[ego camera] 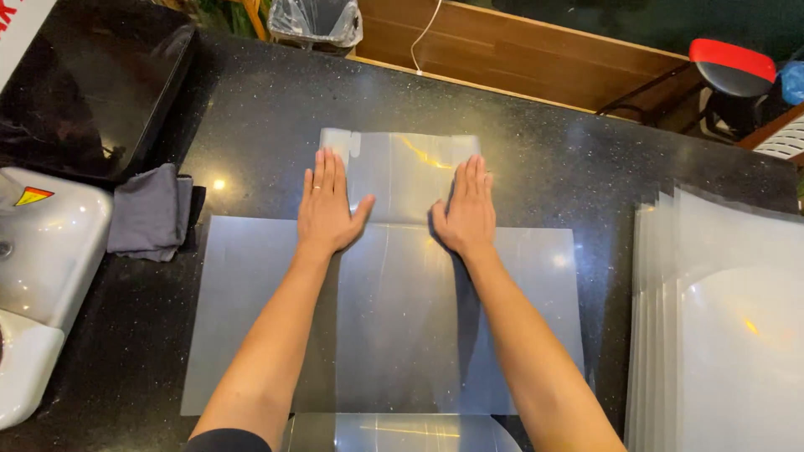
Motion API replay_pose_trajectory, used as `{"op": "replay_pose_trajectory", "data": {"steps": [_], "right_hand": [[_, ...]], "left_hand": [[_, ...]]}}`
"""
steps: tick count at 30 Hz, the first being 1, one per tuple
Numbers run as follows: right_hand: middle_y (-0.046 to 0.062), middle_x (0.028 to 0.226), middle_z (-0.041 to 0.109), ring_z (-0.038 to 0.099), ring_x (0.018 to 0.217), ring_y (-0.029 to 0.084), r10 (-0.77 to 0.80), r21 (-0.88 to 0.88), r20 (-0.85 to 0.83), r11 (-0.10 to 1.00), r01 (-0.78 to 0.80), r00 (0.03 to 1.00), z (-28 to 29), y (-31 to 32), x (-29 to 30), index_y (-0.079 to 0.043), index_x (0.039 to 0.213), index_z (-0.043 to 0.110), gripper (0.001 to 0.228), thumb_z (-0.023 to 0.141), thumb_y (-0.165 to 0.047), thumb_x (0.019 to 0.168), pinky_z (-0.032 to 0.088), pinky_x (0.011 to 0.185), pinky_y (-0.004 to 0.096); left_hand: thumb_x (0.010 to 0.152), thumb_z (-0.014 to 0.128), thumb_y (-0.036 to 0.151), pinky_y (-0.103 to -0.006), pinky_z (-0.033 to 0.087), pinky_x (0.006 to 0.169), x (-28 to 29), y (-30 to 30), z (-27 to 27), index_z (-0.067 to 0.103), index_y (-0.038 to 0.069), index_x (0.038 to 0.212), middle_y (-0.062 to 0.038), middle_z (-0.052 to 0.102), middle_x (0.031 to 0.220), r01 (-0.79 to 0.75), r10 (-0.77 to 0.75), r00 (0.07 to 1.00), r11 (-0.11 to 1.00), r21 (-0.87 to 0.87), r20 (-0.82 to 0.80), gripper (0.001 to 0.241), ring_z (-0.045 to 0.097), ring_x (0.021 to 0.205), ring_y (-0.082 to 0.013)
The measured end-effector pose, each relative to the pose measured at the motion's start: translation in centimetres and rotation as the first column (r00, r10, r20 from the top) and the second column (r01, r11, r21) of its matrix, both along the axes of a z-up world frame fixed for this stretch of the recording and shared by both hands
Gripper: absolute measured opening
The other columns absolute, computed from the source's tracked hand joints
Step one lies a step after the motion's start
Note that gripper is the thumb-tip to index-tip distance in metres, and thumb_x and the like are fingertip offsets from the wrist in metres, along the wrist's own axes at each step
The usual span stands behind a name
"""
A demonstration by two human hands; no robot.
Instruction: The person is preparing clear plastic cake boxes by unfolding and organizing them on a counter.
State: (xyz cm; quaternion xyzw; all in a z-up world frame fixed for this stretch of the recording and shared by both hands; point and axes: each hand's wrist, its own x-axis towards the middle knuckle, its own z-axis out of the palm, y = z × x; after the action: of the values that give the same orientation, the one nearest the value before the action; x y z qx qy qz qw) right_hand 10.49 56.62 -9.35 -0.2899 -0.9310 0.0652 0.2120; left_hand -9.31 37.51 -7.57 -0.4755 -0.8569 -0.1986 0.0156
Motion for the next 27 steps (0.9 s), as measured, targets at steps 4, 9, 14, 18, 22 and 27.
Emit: {"op": "replay_pose_trajectory", "data": {"steps": [4,9,14,18,22,27], "right_hand": [[0.036,0.160,0.023,0.020,0.152,0.047,0.005,-0.110,0.082,0.994,0.004,0.997,3.1,0.5,-1.0,0.016,0.137,0.042,0.079,0.068,-0.037,0.084,0.016,0.123,0.054],[0.033,0.163,0.022,0.017,0.155,0.043,0.036,-0.226,0.099,0.974,-0.013,0.994,3.4,1.8,-1.5,0.009,0.131,0.047,0.076,0.066,-0.046,0.082,0.013,0.128,0.051],[0.034,0.161,0.021,0.016,0.153,0.045,0.051,-0.160,0.059,0.986,-0.041,0.997,3.0,2.1,-1.7,0.012,0.141,0.042,0.087,0.069,-0.048,0.084,0.013,0.124,0.052],[0.032,0.160,0.028,0.026,0.148,0.047,0.081,-0.237,-0.059,0.967,-0.093,0.995,0.8,4.4,-0.9,0.011,0.146,0.038,0.086,0.070,-0.040,0.084,0.019,0.122,0.050],[0.025,0.154,0.046,0.044,0.142,0.044,-0.024,-0.285,-0.173,0.958,-0.027,0.985,0.7,5.1,2.8,0.000,0.139,0.050,0.063,0.067,-0.034,0.089,0.035,0.118,0.047],[0.016,0.133,0.062,0.054,0.128,0.038,-0.330,-0.255,-0.072,0.918,0.302,0.941,3.6,3.2,5.7,-0.016,0.107,0.073,0.046,0.085,-0.051,0.079,0.046,0.106,0.044]], "left_hand": [[0.091,0.054,0.072,-0.0494,0.010,0.127,-0.2,2.0,3.2,0.030,-0.013,0.152,-0.028,0.020,0.165,-0.062,0.067,0.998,0.979,-0.197,0.020,0.107,0.013,0.157,-0.0381],[0.076,0.061,0.083,-0.0514,0.005,0.124,-1.3,3.0,3.0,0.025,-0.010,0.153,-0.030,0.016,0.165,-0.065,0.069,0.997,0.993,-0.094,0.041,0.126,0.010,0.154,-0.0387],[0.079,0.060,0.080,-0.0472,0.006,0.124,-2.2,3.5,2.1,0.019,-0.012,0.155,-0.027,0.015,0.165,-0.060,0.065,0.997,0.993,-0.104,0.047,0.126,0.008,0.155,-0.0359],[0.092,0.062,0.054,-0.0452,0.014,0.126,-5.7,3.3,-4.1,0.025,-0.010,0.158,-0.027,0.024,0.167,0.026,-0.026,1.000,0.998,0.053,0.001,0.099,0.018,0.157,-0.0389],[0.098,0.056,0.040,-0.0481,0.024,0.129,-7.7,-0.3,-2.1,0.036,-0.003,0.157,-0.023,0.042,0.159,-0.052,0.021,0.975,0.989,0.140,0.220,0.076,0.035,0.149,-0.0422],[0.081,0.073,0.065,-0.0591,0.022,0.125,-7.0,-4.4,3.1,0.058,-0.002,0.128,-0.021,0.055,0.135,-0.301,0.301,0.944,0.953,-0.024,0.137,0.083,0.048,0.134,-0.0382]]}}
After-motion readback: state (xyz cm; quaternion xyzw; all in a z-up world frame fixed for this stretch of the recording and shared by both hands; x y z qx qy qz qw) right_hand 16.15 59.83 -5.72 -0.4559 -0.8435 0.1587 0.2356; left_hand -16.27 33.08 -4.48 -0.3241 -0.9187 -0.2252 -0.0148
